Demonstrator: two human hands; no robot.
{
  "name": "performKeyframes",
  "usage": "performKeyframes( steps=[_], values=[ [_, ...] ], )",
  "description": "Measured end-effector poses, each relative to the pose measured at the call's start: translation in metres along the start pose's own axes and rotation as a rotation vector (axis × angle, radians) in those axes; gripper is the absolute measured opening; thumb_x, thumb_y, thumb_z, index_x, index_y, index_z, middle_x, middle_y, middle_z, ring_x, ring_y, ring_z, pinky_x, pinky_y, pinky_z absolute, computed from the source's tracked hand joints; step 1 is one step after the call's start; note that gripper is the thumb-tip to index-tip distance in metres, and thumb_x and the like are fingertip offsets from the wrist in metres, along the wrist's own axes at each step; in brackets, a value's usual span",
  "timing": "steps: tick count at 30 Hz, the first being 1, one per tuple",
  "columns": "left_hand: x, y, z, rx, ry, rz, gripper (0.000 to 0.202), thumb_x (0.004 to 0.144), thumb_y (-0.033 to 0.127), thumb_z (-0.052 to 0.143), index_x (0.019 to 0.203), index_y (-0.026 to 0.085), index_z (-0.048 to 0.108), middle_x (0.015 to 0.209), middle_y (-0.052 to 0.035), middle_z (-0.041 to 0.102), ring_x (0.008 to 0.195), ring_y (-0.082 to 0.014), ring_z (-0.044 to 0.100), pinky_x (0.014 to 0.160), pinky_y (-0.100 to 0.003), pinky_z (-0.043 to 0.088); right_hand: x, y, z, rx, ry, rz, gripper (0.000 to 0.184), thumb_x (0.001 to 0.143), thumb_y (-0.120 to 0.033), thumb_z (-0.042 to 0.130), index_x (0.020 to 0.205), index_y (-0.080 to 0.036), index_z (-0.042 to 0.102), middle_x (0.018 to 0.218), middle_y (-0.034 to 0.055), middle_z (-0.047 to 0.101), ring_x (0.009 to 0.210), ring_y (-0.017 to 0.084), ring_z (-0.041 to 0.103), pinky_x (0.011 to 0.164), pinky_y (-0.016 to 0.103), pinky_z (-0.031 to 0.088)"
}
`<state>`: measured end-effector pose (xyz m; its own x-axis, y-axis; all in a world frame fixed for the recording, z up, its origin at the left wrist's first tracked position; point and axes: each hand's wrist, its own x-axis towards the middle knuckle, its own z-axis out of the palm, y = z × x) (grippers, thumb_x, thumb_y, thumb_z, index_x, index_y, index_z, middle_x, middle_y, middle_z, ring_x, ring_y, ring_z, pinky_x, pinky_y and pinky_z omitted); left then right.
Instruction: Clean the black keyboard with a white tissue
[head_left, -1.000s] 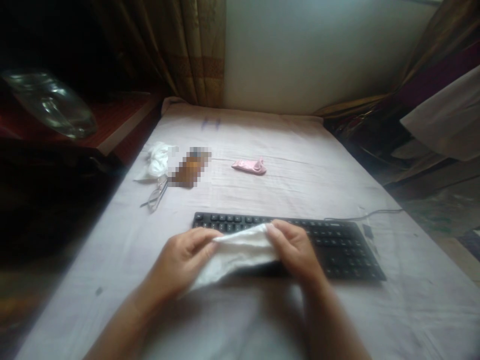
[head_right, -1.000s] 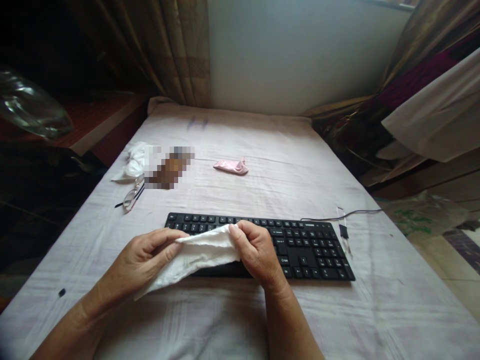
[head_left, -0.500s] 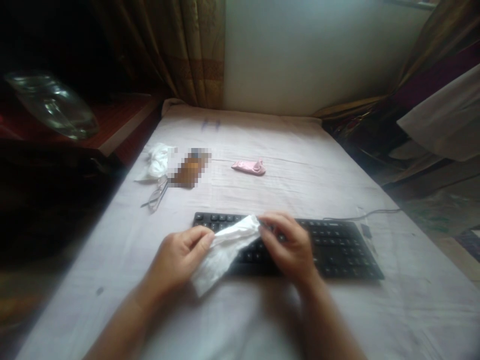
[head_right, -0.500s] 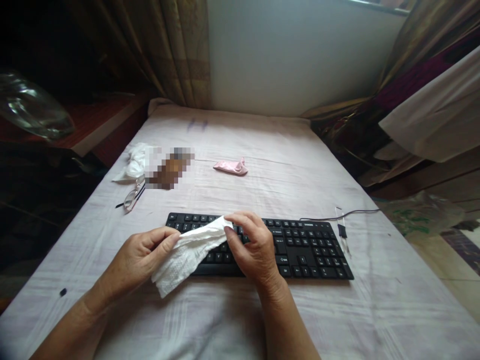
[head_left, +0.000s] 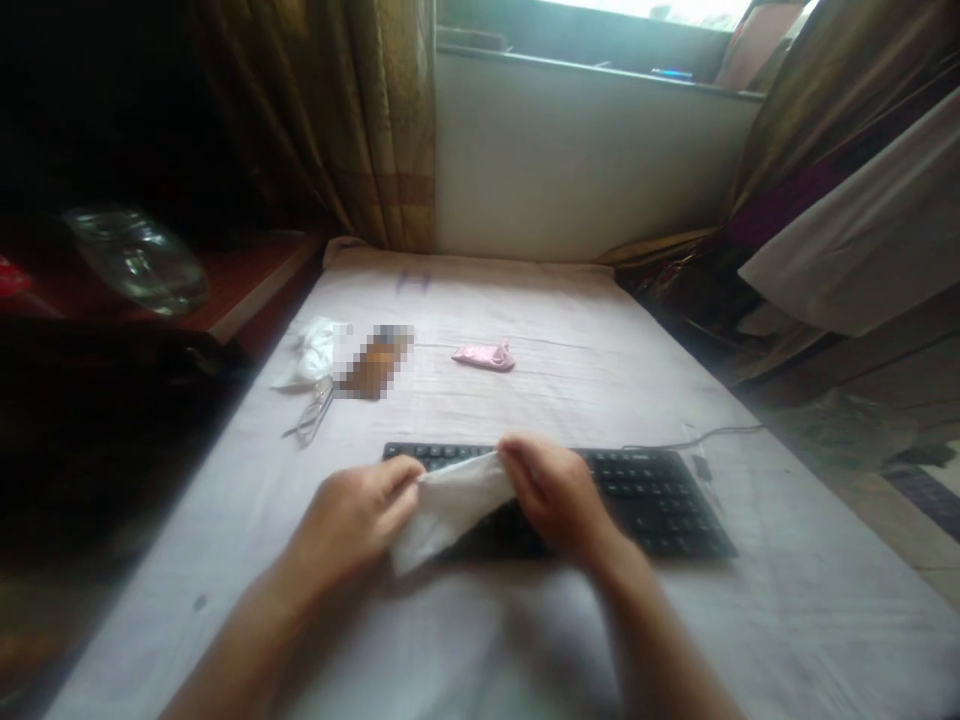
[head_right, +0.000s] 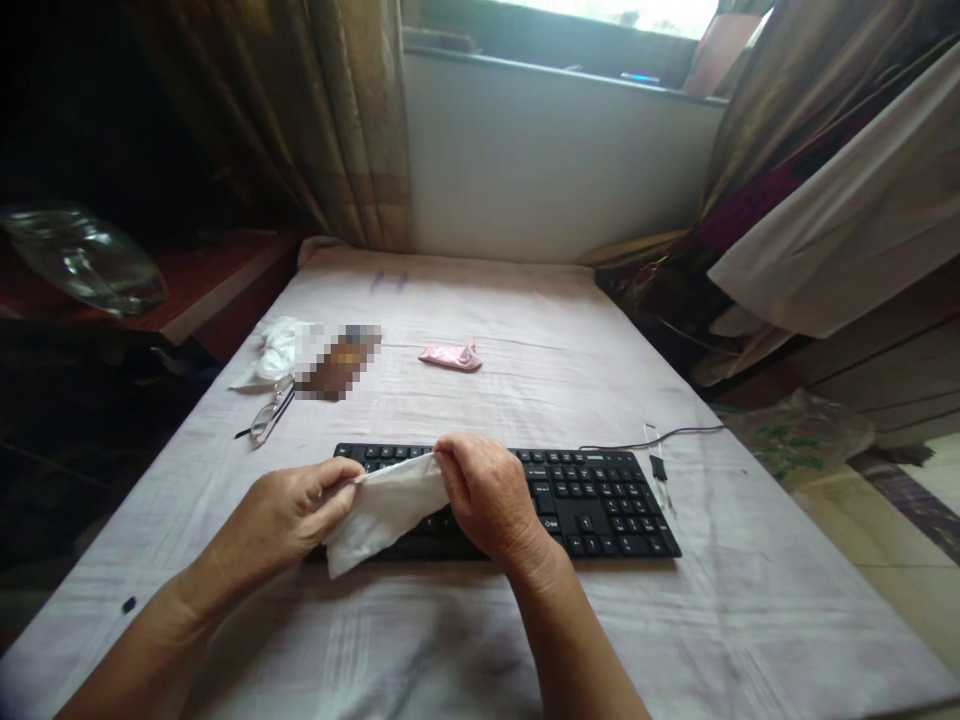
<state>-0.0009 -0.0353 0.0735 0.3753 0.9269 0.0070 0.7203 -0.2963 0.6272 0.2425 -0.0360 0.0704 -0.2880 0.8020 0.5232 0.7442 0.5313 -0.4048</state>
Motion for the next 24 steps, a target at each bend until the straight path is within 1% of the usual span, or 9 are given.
performKeyframes(
  steps=[4,7,9,11,13,15,17,20,24],
  values=[
    [0.016,0.008,-0.024,0.272,0.147,0.127,0.024,0.085,0.031,0.047,0.091,0.024,0.07,0.091,-0.0026,0.073,0.083,-0.0198,0.065,0.072,-0.027,0.045,0.012,0.008,-0.024,-0.053,-0.073,-0.074,0.02,0.095,-0.019,0.045,0.092,-0.02,0.065,0.084,0.0065,0.074,0.076,0.019,0.069,0.069,0.029,0.053],
    [0.031,0.016,-0.046,0.318,0.157,0.164,0.023,0.084,0.031,0.048,0.088,0.023,0.07,0.089,-0.0024,0.072,0.078,-0.0184,0.064,0.067,-0.027,0.044,0.025,0.019,-0.04,-0.118,-0.096,-0.125,0.022,0.092,-0.014,0.048,0.103,-0.019,0.066,0.094,0.0082,0.075,0.084,0.02,0.07,0.074,0.031,0.054],
    [0.042,0.022,-0.058,0.322,0.134,0.19,0.024,0.084,0.031,0.049,0.088,0.024,0.072,0.089,-0.0019,0.072,0.074,-0.0171,0.063,0.065,-0.026,0.044,0.034,0.026,-0.049,-0.162,-0.091,-0.14,0.021,0.091,-0.015,0.05,0.1,-0.02,0.068,0.092,0.0074,0.075,0.082,0.02,0.07,0.073,0.03,0.054],
    [0.051,0.028,-0.066,0.312,0.15,0.211,0.025,0.084,0.032,0.05,0.089,0.024,0.073,0.088,-0.002,0.072,0.074,-0.0168,0.063,0.066,-0.026,0.044,0.042,0.03,-0.057,-0.183,-0.046,-0.135,0.02,0.092,-0.019,0.051,0.094,-0.021,0.07,0.089,0.0063,0.075,0.079,0.019,0.07,0.071,0.029,0.053],
    [0.057,0.036,-0.071,0.272,0.246,0.207,0.025,0.085,0.034,0.051,0.09,0.023,0.073,0.089,-0.0031,0.072,0.076,-0.0173,0.063,0.068,-0.026,0.045,0.049,0.032,-0.065,-0.195,0.048,-0.11,0.021,0.093,-0.022,0.051,0.09,-0.021,0.071,0.088,0.0059,0.075,0.079,0.019,0.07,0.072,0.03,0.053],
    [0.059,0.043,-0.074,0.173,0.362,0.193,0.026,0.086,0.037,0.053,0.092,0.021,0.072,0.088,-0.0042,0.072,0.075,-0.0172,0.063,0.068,-0.026,0.045,0.051,0.03,-0.073,-0.209,0.146,-0.096,0.021,0.093,-0.023,0.051,0.086,-0.021,0.071,0.087,0.006,0.075,0.08,0.02,0.07,0.073,0.031,0.053],
    [0.055,0.047,-0.075,0.036,0.394,0.181,0.028,0.085,0.042,0.056,0.093,0.02,0.071,0.085,-0.004,0.071,0.072,-0.0162,0.062,0.066,-0.026,0.046,0.049,0.027,-0.081,-0.187,0.182,-0.116,0.02,0.093,-0.023,0.052,0.085,-0.021,0.07,0.087,0.0056,0.076,0.082,0.019,0.07,0.075,0.031,0.053],
    [0.039,0.044,-0.072,-0.134,0.236,0.165,0.032,0.086,0.047,0.056,0.096,0.019,0.069,0.08,-0.0018,0.069,0.067,-0.0145,0.061,0.062,-0.025,0.047,0.033,0.02,-0.091,-0.059,0.067,-0.154,0.016,0.092,-0.019,0.052,0.088,-0.021,0.068,0.091,0.0048,0.076,0.084,0.017,0.07,0.078,0.029,0.053],
    [0.007,0.032,-0.056,-0.142,-0.046,0.117,0.03,0.091,0.046,0.049,0.091,0.021,0.064,0.071,0.0021,0.061,0.064,-0.0127,0.058,0.06,-0.023,0.045,-0.002,0.014,-0.092,0.019,-0.258,-0.088,0.017,0.091,-0.021,0.05,0.086,-0.02,0.066,0.077,0.0024,0.073,0.067,0.013,0.066,0.063,0.023,0.049]
  ],
)
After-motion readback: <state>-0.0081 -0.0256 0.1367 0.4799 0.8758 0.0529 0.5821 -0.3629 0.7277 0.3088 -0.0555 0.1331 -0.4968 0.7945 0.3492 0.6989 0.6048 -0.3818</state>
